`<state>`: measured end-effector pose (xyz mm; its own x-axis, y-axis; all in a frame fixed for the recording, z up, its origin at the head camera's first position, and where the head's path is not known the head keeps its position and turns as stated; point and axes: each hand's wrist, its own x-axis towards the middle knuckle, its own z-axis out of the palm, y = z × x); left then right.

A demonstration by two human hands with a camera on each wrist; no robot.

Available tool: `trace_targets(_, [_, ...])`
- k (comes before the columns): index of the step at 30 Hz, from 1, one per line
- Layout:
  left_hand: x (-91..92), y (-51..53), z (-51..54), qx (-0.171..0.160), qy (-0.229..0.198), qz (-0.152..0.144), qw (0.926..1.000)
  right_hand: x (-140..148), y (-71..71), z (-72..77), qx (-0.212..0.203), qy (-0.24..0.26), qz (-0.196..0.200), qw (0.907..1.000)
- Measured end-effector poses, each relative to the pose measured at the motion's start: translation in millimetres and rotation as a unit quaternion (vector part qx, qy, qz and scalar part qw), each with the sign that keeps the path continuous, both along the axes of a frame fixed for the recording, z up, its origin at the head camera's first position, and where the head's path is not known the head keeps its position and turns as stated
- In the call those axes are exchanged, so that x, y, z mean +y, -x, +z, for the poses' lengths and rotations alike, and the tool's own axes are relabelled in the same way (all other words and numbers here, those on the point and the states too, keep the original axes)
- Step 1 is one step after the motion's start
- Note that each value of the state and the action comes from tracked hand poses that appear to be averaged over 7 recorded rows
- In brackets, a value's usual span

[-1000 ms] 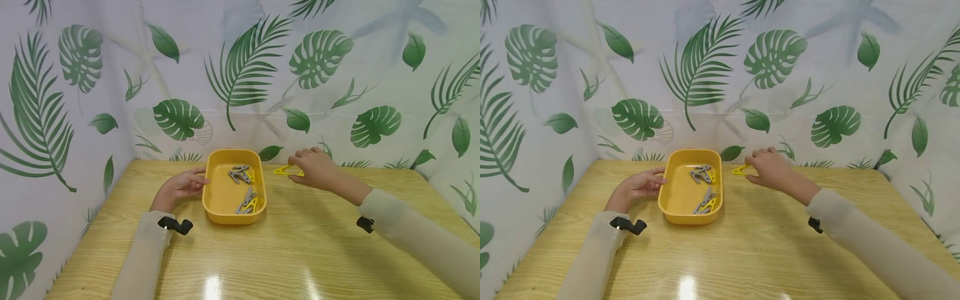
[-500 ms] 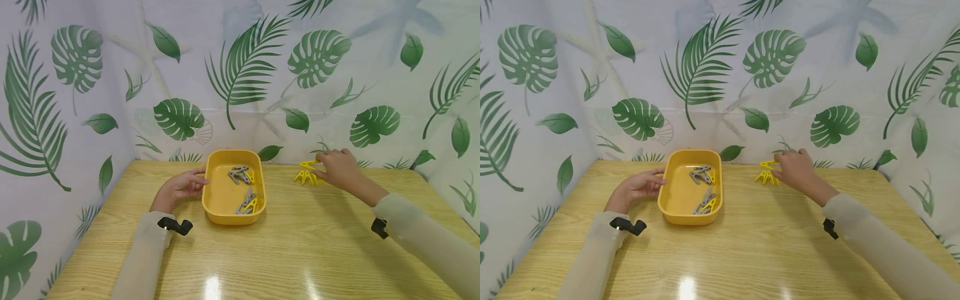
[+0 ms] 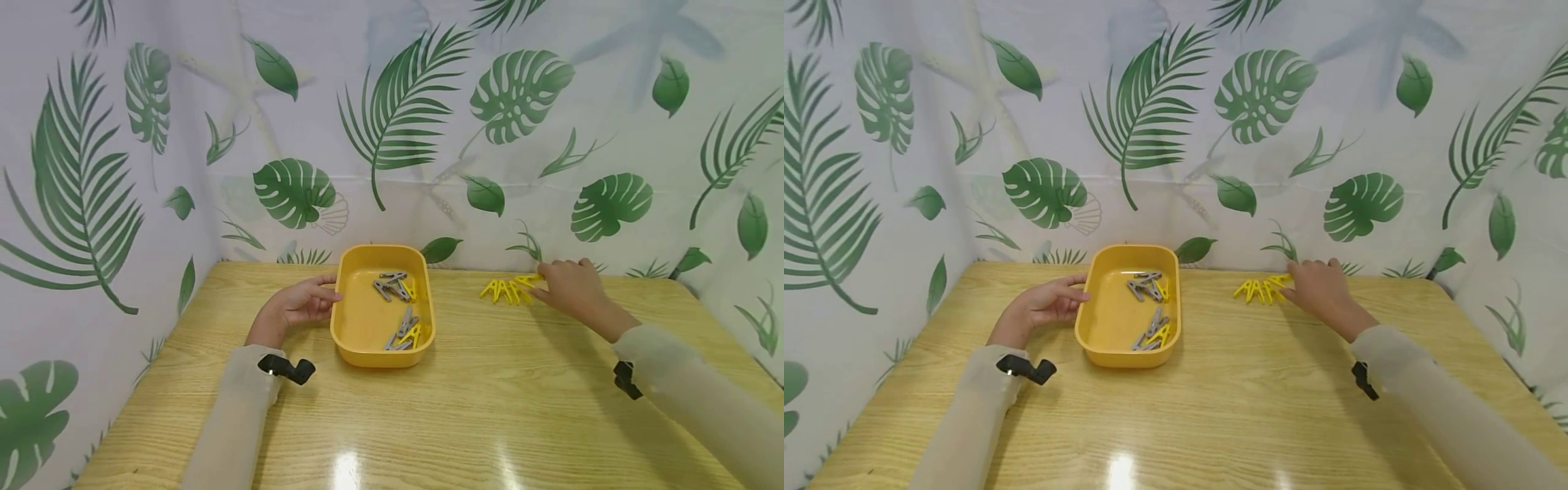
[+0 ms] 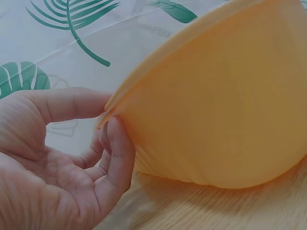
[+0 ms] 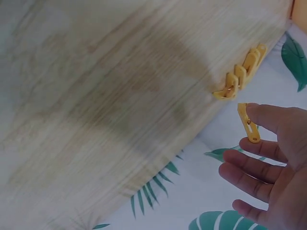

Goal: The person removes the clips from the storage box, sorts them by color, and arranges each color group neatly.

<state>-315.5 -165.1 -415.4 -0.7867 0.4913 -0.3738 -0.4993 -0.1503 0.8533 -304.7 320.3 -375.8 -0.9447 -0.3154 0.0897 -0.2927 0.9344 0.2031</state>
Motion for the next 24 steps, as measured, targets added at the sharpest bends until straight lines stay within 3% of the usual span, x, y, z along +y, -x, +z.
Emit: trace_targets(24, [-0.9, 1.6, 2.2, -0.007, 0.003, 0.001, 1.0, 10, 11.4, -9.4, -0.075, 0.017, -0.063, 0.9951])
